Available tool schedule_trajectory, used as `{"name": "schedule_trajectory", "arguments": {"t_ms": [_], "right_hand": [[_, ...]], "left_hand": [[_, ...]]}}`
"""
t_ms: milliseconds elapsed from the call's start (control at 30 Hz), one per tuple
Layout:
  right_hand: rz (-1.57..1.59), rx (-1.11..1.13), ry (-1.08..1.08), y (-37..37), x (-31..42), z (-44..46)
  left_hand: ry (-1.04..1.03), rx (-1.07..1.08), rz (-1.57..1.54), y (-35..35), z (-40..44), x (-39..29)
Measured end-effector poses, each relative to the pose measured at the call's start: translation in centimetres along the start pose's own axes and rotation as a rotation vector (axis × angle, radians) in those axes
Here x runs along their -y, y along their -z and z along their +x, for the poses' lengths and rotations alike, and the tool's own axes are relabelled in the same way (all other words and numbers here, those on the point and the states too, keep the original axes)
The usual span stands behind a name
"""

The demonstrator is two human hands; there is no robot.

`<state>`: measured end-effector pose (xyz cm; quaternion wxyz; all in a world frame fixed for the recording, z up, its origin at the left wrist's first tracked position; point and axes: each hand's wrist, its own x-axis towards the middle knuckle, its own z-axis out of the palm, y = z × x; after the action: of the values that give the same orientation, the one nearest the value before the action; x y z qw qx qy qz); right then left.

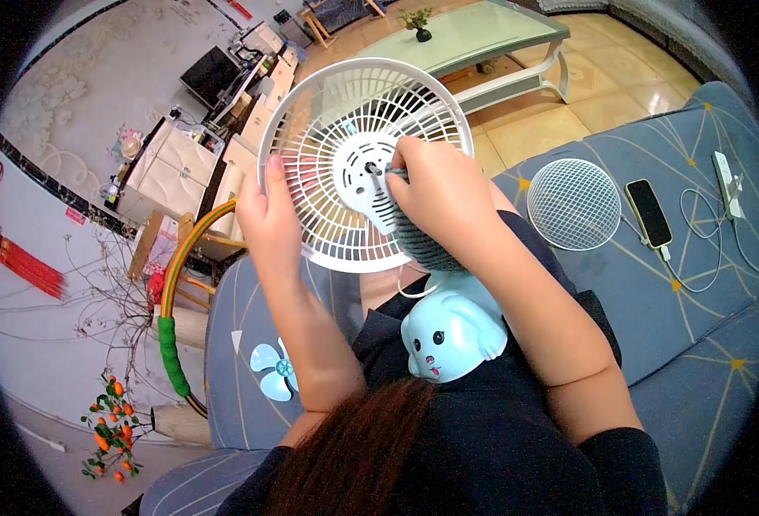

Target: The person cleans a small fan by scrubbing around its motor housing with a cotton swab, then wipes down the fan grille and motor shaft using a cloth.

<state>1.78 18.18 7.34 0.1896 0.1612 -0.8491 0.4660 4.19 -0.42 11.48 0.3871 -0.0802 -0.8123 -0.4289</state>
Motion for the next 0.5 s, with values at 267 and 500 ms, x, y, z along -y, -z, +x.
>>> {"name": "schedule_trajectory", "arguments": {"t_ms": [267,500], "right_hand": [[0.124,-0.019,-0.031,0.17,-0.54,0.51],[0.064,0.04,0.008,-0.82,0.36,-0.27]], "left_hand": [[0.02,-0.011,0.002,-0.07,0.13,0.46],[-0.009,-0.001,0.021,-0.07,0.03,-0.06]]}}
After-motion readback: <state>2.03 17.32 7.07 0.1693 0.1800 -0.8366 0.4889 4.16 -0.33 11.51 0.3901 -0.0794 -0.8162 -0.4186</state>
